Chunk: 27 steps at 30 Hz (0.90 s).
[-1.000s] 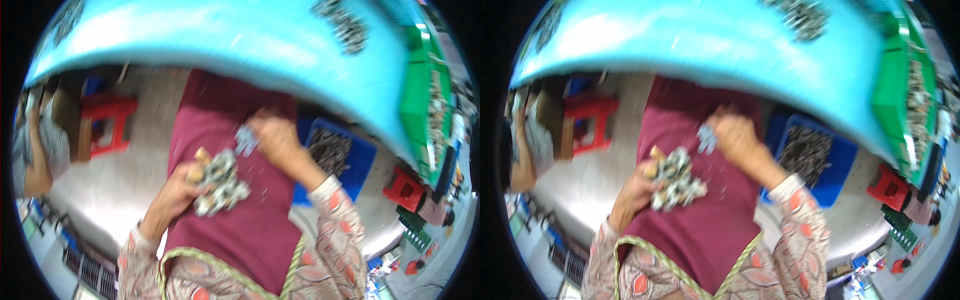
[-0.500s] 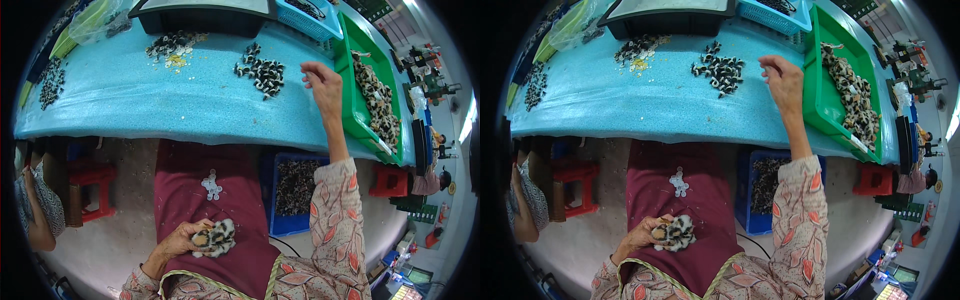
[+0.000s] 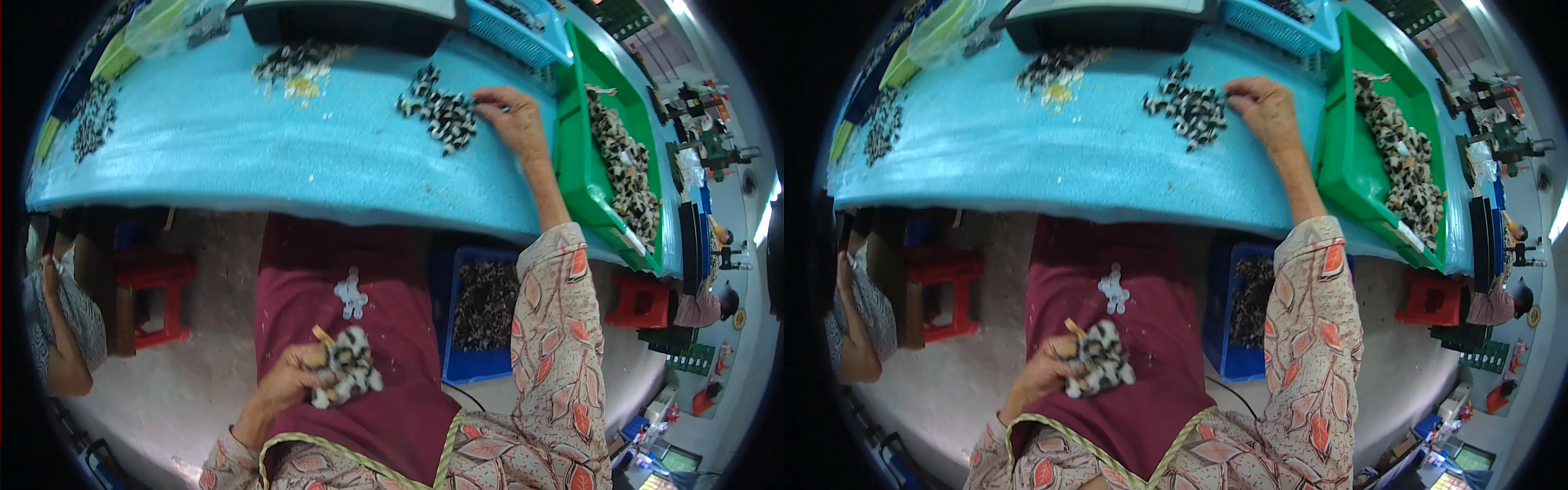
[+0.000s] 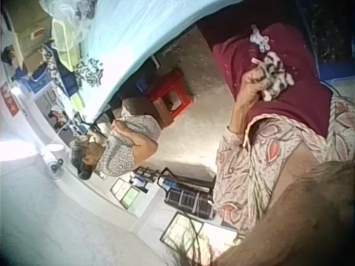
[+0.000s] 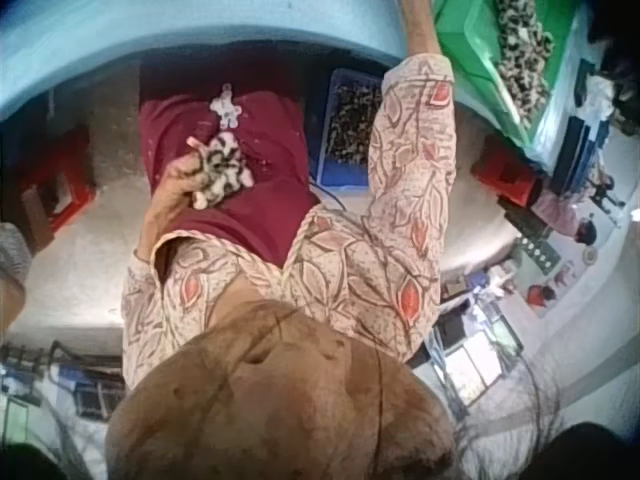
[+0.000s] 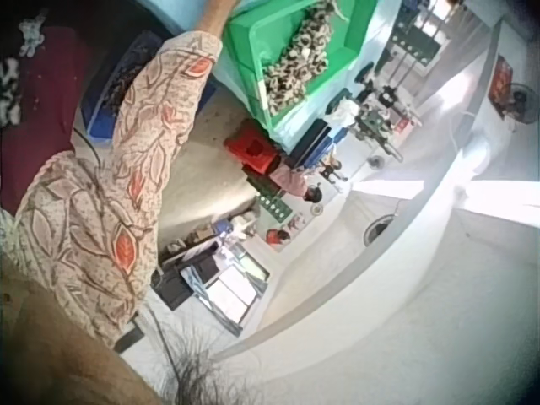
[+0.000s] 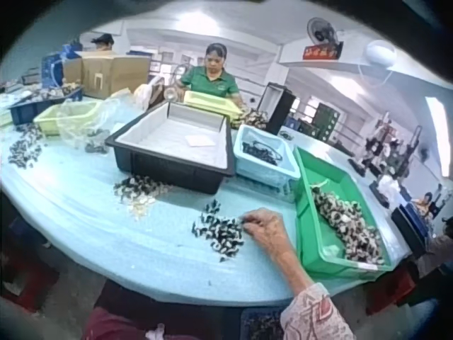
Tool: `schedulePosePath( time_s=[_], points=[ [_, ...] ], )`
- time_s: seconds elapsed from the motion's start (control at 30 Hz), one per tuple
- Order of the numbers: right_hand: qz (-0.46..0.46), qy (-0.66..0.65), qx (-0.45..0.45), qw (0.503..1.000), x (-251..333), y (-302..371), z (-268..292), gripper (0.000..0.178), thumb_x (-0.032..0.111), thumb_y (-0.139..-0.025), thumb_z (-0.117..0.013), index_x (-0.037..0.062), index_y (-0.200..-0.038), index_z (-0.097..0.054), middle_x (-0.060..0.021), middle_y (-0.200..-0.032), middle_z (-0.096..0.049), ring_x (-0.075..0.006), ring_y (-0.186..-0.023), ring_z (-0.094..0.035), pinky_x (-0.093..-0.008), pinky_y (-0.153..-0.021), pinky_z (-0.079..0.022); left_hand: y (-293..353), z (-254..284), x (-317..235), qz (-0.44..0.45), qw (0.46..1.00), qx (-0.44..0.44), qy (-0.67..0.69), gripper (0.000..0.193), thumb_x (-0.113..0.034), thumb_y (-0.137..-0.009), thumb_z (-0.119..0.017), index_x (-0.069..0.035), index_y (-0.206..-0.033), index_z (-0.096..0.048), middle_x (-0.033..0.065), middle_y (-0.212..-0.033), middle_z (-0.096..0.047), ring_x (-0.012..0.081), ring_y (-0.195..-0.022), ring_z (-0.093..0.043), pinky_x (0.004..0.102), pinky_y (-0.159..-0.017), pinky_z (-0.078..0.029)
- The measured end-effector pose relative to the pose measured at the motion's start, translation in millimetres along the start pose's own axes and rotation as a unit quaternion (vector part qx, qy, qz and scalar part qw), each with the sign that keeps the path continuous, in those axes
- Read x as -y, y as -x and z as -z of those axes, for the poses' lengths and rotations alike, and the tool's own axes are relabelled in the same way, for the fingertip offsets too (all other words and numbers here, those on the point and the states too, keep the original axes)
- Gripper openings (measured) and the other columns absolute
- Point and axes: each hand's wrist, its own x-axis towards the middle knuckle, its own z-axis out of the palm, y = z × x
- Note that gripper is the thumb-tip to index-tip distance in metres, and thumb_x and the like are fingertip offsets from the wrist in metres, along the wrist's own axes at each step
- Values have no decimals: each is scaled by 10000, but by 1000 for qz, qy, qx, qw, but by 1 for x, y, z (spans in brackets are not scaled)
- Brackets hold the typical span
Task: The person assembles small leopard-print plush keychains by hand. They pick up a plush toy, insert a plastic snap ring into its top opening, and attach a small tag. The finished keychains are placed into a green tray on the table.
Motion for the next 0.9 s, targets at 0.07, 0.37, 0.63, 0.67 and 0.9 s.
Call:
schedulePosePath(
  time_s=[0.07,0.37,0.63,0.67,0.9],
  points=[
    [-35,-83,-18,996,0,-6,18,180,26,-784,-664,54,-955,-712,-45,-865,-709,-116,-779,-651,-265,-695,-527,12,0,-14,-78,996,-13,-33,432,-56,-713,-750,51,-1112,-620,101,-1035,-679,184,-935,-654,337,-847,-535],
    [-75,-562,122,815,150,148,-14,168,17,-844,-607,-21,-1007,-596,-153,-916,-632,-145,-740,-599,-246,-710,-513,21,30,-14,1,998,-58,27,266,-110,-794,-716,39,-1004,-647,65,-1000,-670,135,-878,-630,267,-818,-494],
    [-323,-592,219,705,197,233,-120,170,-16,-853,-608,7,-1021,-622,-121,-1132,-618,-138,-991,-588,-274,-878,-476,5,15,-9,52,997,-28,45,260,-189,-837,-710,27,-974,-662,58,-941,-679,123,-869,-625,261,-806,-490],
    [-329,-556,251,721,201,239,-120,152,0,-864,-606,8,-1015,-615,-82,-1110,-620,-126,-995,-583,-267,-868,-471,6,15,-6,38,998,-35,40,273,-207,-848,-701,27,-983,-662,56,-943,-680,130,-867,-629,268,-804,-496],
    [-291,-475,182,810,213,249,-123,164,-45,-841,-606,-23,-1001,-633,-90,-1006,-655,-122,-926,-610,-247,-824,-479,16,1,0,15,984,-33,173,330,-166,-861,-665,35,-1112,-593,91,-1028,-664,173,-926,-649,310,-856,-520]
  ],
)
